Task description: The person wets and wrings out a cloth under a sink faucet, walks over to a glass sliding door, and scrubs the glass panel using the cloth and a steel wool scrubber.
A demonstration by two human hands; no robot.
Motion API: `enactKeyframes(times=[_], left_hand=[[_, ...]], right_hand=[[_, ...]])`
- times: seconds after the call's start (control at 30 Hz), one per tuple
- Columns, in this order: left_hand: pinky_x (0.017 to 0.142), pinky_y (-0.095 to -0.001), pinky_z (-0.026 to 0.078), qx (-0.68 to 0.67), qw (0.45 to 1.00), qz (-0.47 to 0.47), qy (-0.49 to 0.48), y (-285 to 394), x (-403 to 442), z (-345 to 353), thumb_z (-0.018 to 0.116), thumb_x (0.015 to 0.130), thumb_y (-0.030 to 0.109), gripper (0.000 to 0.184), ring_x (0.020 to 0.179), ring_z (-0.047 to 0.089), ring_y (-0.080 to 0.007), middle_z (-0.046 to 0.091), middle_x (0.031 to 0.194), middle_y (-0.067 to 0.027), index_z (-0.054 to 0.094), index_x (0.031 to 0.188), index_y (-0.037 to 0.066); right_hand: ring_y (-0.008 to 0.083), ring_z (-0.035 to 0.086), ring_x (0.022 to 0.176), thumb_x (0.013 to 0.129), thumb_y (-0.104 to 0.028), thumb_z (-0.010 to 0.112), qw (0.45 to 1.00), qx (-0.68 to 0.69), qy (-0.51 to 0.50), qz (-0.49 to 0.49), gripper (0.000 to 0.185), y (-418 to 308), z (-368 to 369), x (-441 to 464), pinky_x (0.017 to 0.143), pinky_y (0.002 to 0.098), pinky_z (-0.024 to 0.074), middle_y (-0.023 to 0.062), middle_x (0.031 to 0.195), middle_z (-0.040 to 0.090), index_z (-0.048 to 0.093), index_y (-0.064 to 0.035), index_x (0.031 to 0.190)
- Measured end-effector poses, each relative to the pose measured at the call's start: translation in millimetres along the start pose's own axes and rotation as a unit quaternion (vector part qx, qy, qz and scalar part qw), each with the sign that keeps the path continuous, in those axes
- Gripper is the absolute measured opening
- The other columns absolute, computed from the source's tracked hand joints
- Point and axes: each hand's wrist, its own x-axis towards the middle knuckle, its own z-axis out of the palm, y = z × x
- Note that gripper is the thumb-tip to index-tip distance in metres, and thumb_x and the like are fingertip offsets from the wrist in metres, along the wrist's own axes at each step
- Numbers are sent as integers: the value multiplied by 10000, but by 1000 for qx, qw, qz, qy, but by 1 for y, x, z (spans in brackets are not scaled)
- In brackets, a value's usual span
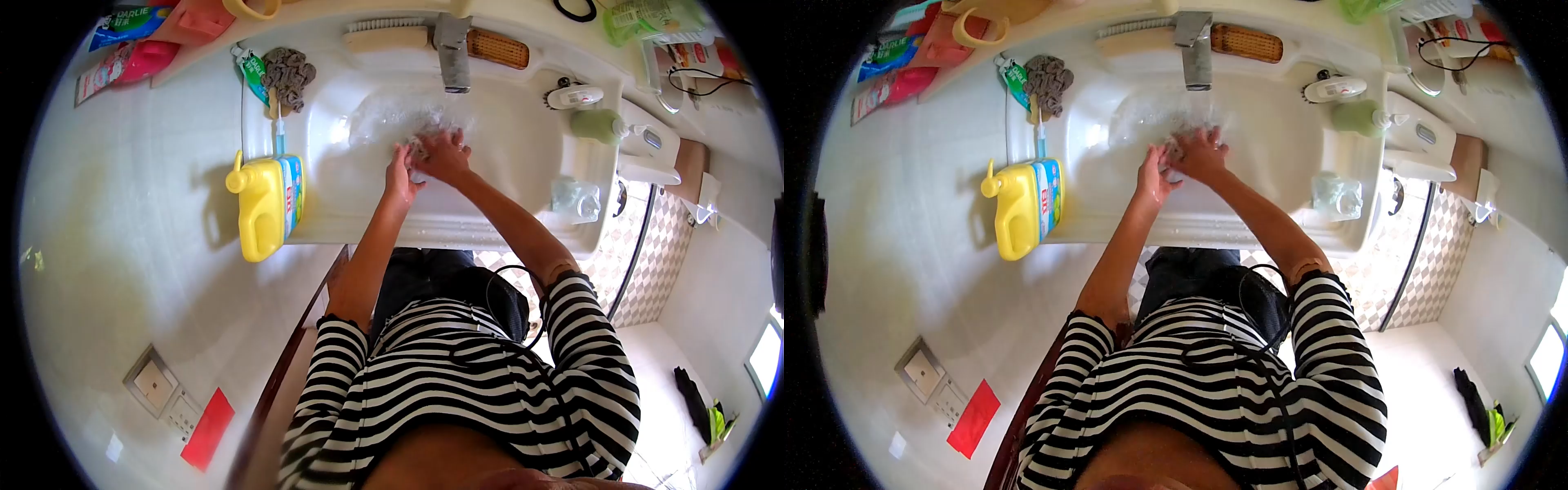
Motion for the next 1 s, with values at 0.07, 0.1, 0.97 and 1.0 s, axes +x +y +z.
enactKeyframes(times=[0.07,0.1,0.97,1.0], left_hand=[[862,-559,372,-24,999,2,28,1,-10,1,363,905,597,623,1068,494,-267,446,1251,-64,392,1313,127],[860,-540,388,-39,999,-4,35,3,-10,1,360,909,591,616,1057,505,-264,462,1235,-70,386,1317,130],[918,-399,457,-374,885,10,-276,-9,20,15,345,942,389,390,1084,542,-260,539,1194,-89,483,1193,124],[918,-399,456,-379,883,12,-277,-11,21,14,346,941,384,386,1084,542,-261,538,1193,-89,484,1191,124]], right_hand=[[402,350,1220,720,-487,656,996,17,-34,-79,530,5,12,0,932,570,360,127,1299,428,563,-247,1182],[376,372,1216,705,-459,681,991,23,-48,-119,519,11,19,5,927,555,373,125,1278,446,588,-216,1154],[280,541,869,667,-344,755,901,198,226,-313,328,-39,-70,-20,772,414,399,79,947,594,624,-94,834],[284,542,865,677,-333,744,909,202,210,-296,306,-39,-67,-19,772,421,406,78,941,596,625,-94,828]])
